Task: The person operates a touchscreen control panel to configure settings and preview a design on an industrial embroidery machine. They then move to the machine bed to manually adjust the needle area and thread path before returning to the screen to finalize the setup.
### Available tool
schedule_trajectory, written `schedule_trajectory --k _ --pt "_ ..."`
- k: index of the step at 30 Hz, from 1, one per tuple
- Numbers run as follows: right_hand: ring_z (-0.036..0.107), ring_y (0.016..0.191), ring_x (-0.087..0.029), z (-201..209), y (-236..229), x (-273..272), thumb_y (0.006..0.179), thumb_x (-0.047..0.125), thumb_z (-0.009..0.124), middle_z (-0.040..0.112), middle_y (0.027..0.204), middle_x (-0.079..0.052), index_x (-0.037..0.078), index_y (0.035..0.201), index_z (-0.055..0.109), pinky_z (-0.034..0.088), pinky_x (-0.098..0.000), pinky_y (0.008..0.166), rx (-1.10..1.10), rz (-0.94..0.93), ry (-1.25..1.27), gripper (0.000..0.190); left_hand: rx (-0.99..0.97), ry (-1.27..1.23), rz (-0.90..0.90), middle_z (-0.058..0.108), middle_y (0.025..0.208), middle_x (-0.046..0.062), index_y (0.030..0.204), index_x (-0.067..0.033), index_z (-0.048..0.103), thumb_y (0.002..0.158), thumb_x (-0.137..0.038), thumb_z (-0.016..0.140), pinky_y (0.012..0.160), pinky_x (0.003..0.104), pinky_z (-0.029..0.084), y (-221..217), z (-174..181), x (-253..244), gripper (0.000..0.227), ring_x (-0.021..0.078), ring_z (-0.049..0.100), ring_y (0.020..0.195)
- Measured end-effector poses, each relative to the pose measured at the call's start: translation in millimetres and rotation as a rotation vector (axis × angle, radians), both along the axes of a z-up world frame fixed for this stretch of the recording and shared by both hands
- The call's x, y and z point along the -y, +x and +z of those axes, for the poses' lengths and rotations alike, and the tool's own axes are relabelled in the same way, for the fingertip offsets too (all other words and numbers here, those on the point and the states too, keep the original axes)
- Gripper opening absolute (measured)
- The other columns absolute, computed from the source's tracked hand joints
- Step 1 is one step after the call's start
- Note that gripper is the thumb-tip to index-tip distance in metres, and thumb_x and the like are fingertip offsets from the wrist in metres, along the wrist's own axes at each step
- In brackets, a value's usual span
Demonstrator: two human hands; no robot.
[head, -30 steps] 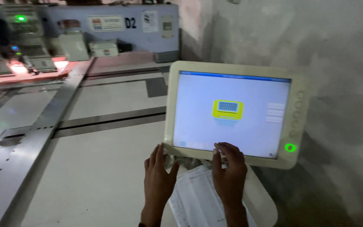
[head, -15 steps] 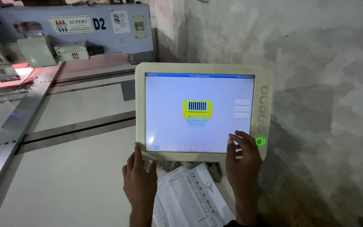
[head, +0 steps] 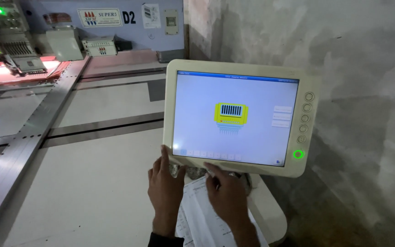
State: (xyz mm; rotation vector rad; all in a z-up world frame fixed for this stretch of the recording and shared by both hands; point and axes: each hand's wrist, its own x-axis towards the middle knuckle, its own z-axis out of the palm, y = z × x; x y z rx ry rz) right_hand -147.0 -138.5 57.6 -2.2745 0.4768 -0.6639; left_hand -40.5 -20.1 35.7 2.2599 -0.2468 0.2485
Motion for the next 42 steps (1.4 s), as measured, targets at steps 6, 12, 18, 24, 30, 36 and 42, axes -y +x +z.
schedule_trajectory --k 6,12,18,24,30,36,42 --pt "0.046 0.045 -0.009 2 -1 -4 0.096 0.024 0.062 0.069 0.056 0.0 0.025 0.131 0.076 0.04 -0.0299 0.051 -0.023 -0.001 0.033 0.038 -0.109 -0.008 -0.013 0.062 0.14 0.0 0.163 -0.0339 0.029 0.087 -0.043 0.074 0.09 0.053 0.054 -2 13 -5 0.09 0.0275 0.051 0.129" --pt "0.051 0.048 -0.011 -33 -21 62 0.093 0.018 0.059 0.067 0.058 0.0 0.018 0.118 0.08 0.04 -0.0346 0.051 0.285 -0.304 -0.013 0.033 -0.055 -0.02 -0.003 0.066 0.134 0.003 0.163 -0.031 0.033 0.085 -0.039 0.078 0.082 0.052 0.057 1 6 -3 0.09 0.0276 0.059 0.12" --pt "0.074 0.081 -0.026 -44 -49 90 0.102 0.034 0.057 0.08 0.092 -0.008 0.021 0.126 0.078 0.054 -0.0416 0.069 0.3 -0.704 -0.01 0.035 -0.141 -0.063 0.014 0.064 0.13 -0.001 0.164 -0.0371 0.029 0.088 -0.038 0.072 0.082 0.047 0.057 -4 11 1 0.087 0.017 0.068 0.107" --pt "0.064 0.059 -0.022 -33 -59 83 0.102 0.034 0.054 0.073 0.064 -0.005 0.023 0.13 0.077 0.043 -0.0392 0.053 0.157 -0.637 0.016 0.038 -0.128 -0.066 0.012 0.062 0.133 0.001 0.165 -0.034 0.027 0.09 -0.039 0.07 0.078 0.047 0.057 -7 10 2 0.087 0.0173 0.069 0.099" --pt "0.074 0.094 -0.031 -22 -57 80 0.101 0.037 0.05 0.08 0.094 -0.011 0.028 0.143 0.066 0.054 -0.0441 0.078 0.037 -0.579 0.171 0.047 -0.105 -0.075 0.009 0.062 0.135 0.001 0.165 -0.0333 0.026 0.09 -0.037 0.071 0.078 0.049 0.058 -7 6 2 0.088 0.0183 0.07 0.101" --pt "0.071 0.07 -0.023 -25 -58 86 0.099 0.032 0.059 0.077 0.074 -0.007 0.022 0.133 0.074 0.052 -0.0399 0.065 0.172 -0.606 0.067 0.039 -0.105 -0.058 0.006 0.062 0.136 0.003 0.165 -0.0306 0.026 0.09 -0.037 0.072 0.08 0.05 0.06 -10 14 2 0.088 0.0186 0.071 0.104" --pt "0.076 0.097 -0.029 -34 -54 91 0.098 0.028 0.06 0.081 0.105 -0.01 0.018 0.123 0.078 0.058 -0.0431 0.077 0.164 -0.613 0.066 0.033 -0.099 -0.042 0.001 0.061 0.138 0.005 0.165 -0.0304 0.023 0.09 -0.037 0.07 0.077 0.052 0.061 -5 8 4 0.089 0.0213 0.071 0.104"
